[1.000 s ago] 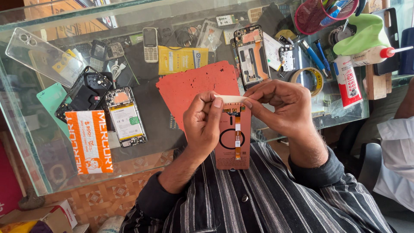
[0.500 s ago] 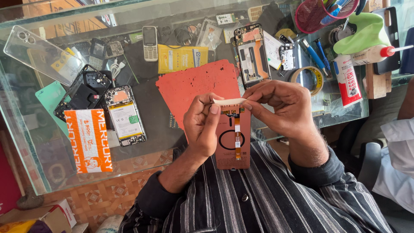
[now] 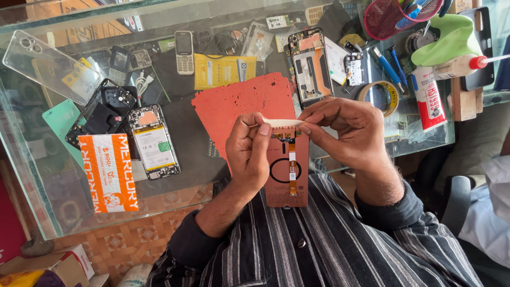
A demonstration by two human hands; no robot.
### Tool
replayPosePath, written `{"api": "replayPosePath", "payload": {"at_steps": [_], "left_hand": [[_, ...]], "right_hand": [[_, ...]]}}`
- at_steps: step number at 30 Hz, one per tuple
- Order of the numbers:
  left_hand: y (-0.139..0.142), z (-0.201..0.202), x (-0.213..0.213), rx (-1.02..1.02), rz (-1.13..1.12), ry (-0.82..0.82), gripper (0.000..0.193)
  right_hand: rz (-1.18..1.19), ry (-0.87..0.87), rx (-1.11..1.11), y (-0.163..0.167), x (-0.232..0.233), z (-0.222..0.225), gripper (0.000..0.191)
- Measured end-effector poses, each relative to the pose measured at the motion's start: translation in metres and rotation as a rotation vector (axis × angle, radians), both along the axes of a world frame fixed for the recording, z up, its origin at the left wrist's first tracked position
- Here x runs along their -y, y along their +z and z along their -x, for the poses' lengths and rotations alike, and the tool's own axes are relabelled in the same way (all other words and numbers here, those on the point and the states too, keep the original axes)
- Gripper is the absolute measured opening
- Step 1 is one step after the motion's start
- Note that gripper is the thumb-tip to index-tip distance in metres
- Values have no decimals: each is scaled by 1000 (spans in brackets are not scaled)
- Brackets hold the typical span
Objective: The person works on a disassembled smartphone at a repair bench. They press a flex cable into the phone midframe, cut and apply strips of tape over the frame, then pick up an adhesive tube and squeeze glue along the edge of the phone frame.
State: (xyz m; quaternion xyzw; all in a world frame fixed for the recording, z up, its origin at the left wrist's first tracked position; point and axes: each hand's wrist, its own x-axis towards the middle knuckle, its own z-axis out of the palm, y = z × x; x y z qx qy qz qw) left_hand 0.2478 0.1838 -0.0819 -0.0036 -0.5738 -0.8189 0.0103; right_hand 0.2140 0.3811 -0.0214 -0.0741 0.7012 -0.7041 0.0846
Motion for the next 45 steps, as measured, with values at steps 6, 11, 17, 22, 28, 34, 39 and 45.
{"api": "replayPosePath", "payload": {"at_steps": [6, 11, 17, 22, 28, 34, 39, 45], "left_hand": [[-3, -1, 0, -22, 40, 15, 8], [-4, -2, 1, 3, 8, 7, 7], [10, 0, 9, 51, -94, -77, 19], [20, 2, 8, -14, -12, -137, 31], [12, 1, 8, -83, 144, -92, 6], [9, 0, 12, -148, 142, -120, 8], [10, -2, 15, -155, 145, -130, 10], [10, 0, 16, -143, 170, -141, 11]], "right_hand": [[2, 3, -28, 2, 1, 2, 11], [-52, 30, 4, 6, 0, 2, 10], [-84, 51, -22, 7, -1, 5, 10], [-82, 55, -54, 7, -4, 3, 10], [-64, 82, -87, 5, -8, 3, 17], [-177, 205, -298, 12, -11, 9, 33], [-264, 165, -338, 18, -5, 4, 35], [-312, 117, -384, 14, 2, 0, 22]]}}
